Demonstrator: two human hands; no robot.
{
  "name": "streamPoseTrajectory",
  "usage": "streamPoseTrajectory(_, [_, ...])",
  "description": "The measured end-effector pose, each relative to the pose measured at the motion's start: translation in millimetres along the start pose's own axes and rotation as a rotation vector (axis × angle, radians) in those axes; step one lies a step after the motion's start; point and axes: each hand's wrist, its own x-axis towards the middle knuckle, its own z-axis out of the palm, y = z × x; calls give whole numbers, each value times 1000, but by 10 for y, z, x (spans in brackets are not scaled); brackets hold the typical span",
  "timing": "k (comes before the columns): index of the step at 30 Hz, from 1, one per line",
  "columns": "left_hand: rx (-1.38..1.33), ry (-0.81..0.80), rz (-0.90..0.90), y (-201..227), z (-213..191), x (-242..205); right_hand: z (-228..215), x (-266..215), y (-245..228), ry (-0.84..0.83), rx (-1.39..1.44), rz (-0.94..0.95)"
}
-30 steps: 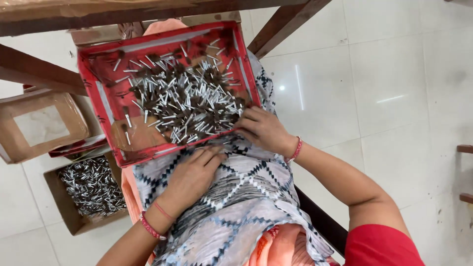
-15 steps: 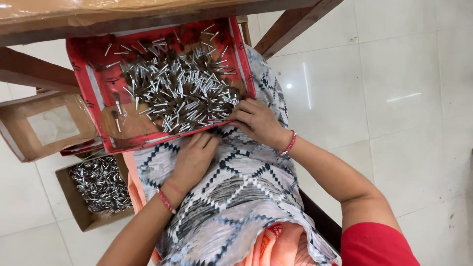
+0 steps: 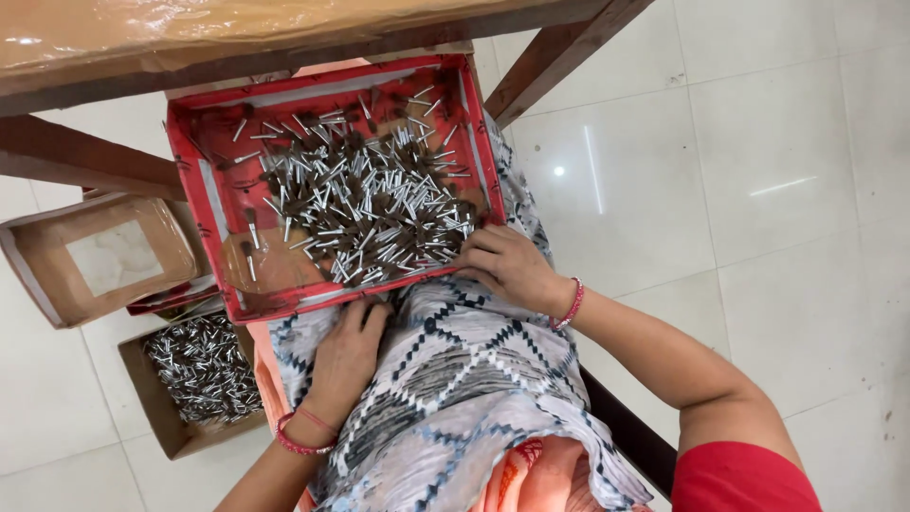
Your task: The person repeatedly scoops small metal fasteners from a red tray, rubs them between both hands, and places them back into the same tray. The person occasionally picks up a small bundle of fasteners from the table and returns it to the tray. The task continues in a repetitive loop without a visible final state.
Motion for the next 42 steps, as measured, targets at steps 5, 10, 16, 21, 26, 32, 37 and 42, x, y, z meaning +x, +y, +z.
streamPoseTrajectory(5, [-110,126,19,135,-149,177,-11,19,24,1,4,24])
streamPoseTrajectory(10, [-179,40,93,-60,126,185,-8,6,20,-8,-7,-3])
streamPoseTrajectory(16, [-362,-40,27,174,-623,-89,23,-153,-50,-38,20,-102])
streamPoseTrajectory(21, [-498,-23,-174,379,-1151,-57,8,-390,-197,-148,50,-89])
streamPoseTrajectory(26, [-119,298,7,422,-1149,337,-107,-328,-152,12,121,99])
streamPoseTrajectory(32, [-156,355,69,403,-976,511,-66,54,-32,5,-234,69])
streamPoseTrajectory(37, [-189,346,71,393,-946,485,2,143,20,-51,-271,32])
streamPoseTrajectory(42, [-249,369,59,392,-902,470,-43,82,-5,4,-169,26])
